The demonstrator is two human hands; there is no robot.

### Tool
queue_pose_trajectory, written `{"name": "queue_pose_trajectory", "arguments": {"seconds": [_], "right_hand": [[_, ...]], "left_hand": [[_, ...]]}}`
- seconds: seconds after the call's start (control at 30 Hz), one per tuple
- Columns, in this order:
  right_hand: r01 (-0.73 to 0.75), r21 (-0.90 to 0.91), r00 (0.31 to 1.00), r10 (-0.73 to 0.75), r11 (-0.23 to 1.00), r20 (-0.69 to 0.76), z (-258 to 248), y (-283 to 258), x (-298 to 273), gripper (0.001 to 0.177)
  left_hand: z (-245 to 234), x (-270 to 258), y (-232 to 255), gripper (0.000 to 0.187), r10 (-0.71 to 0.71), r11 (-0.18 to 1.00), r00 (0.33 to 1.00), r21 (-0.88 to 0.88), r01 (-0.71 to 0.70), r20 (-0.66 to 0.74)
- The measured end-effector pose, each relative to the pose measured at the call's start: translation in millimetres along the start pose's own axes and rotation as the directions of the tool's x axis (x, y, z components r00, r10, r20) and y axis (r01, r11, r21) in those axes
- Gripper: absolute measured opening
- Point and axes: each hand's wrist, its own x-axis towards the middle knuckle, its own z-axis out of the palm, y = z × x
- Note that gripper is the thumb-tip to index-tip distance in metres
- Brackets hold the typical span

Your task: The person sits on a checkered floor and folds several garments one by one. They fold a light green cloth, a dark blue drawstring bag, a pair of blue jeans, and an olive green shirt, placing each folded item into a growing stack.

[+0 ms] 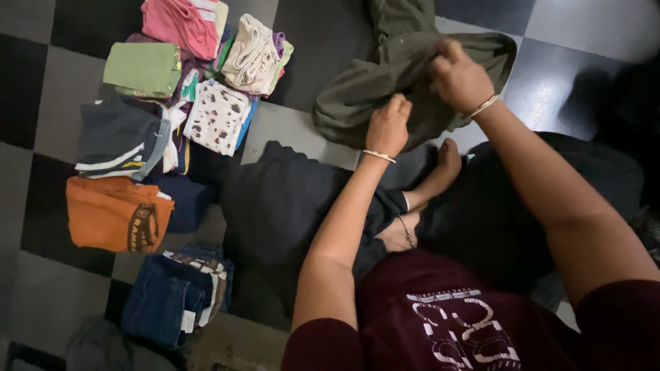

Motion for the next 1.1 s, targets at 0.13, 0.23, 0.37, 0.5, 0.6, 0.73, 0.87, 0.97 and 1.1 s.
{"name": "queue_pose_trajectory", "arguments": {"seconds": [0.13, 0.23, 0.37, 0.5, 0.6, 0.73, 0.87, 0.97, 1.1], "right_hand": [[-0.038, -0.202, 0.996, 0.052, 0.979, 0.066, 27.2, 0.0, -6.6, 0.04], [-0.257, -0.17, 0.957, 0.276, 0.951, 0.094, 44.2, 4.1, -9.4, 0.077], [-0.261, -0.152, 0.957, 0.276, 0.953, 0.086, 69.7, 11.5, -17.0, 0.063], [-0.244, -0.024, 0.955, 0.245, 0.969, 0.167, 81.4, 7.2, -17.4, 0.041], [-0.143, 0.175, 0.981, 0.116, 0.974, 0.154, 61.4, 0.5, -12.4, 0.032], [0.008, 0.376, 0.991, -0.056, 0.926, 0.118, 11.6, -13.6, -6.6, 0.022], [-0.125, 0.437, 0.985, 0.163, 0.891, -0.05, -28.7, -0.1, -5.1, 0.025], [-0.161, 0.665, 0.864, 0.43, 0.729, -0.263, -40.1, 57.5, -6.7, 0.031], [0.08, 0.461, 0.711, 0.274, 0.884, -0.648, -42.4, 164.4, -31.6, 0.014]], "left_hand": [[31.1, -2.4, -8.9, 0.057, -0.285, 0.955, 0.933, -0.013, 0.295, 0.22], [37.1, 3.7, -7.5, 0.036, -0.468, 0.882, 0.87, 0.02, 0.471, 0.155], [34.8, 6.9, 0.2, 0.037, -0.674, 0.737, 0.692, 0.171, 0.653, 0.26], [35.7, -5.4, -0.7, 0.062, -0.728, 0.685, 0.664, 0.192, 0.702, 0.168], [42.8, -11.4, -14.1, 0.061, -0.754, 0.657, 0.623, 0.219, 0.721, 0.21], [37.5, -19.0, -31.4, 0.027, -0.721, 0.692, 0.666, 0.192, 0.696, 0.189], [-4.7, -1.0, -25.0, 0.03, -0.674, 0.738, 0.739, -0.029, 0.674, 0.01], [-58.0, 30.1, -31.4, 0.027, -0.585, 0.785, 0.798, -0.347, 0.513, -0.144], [-134.2, 58.5, -64.6, 0.009, -0.872, 0.059, 0.489, -0.988, 0.139, 0.017]]}}
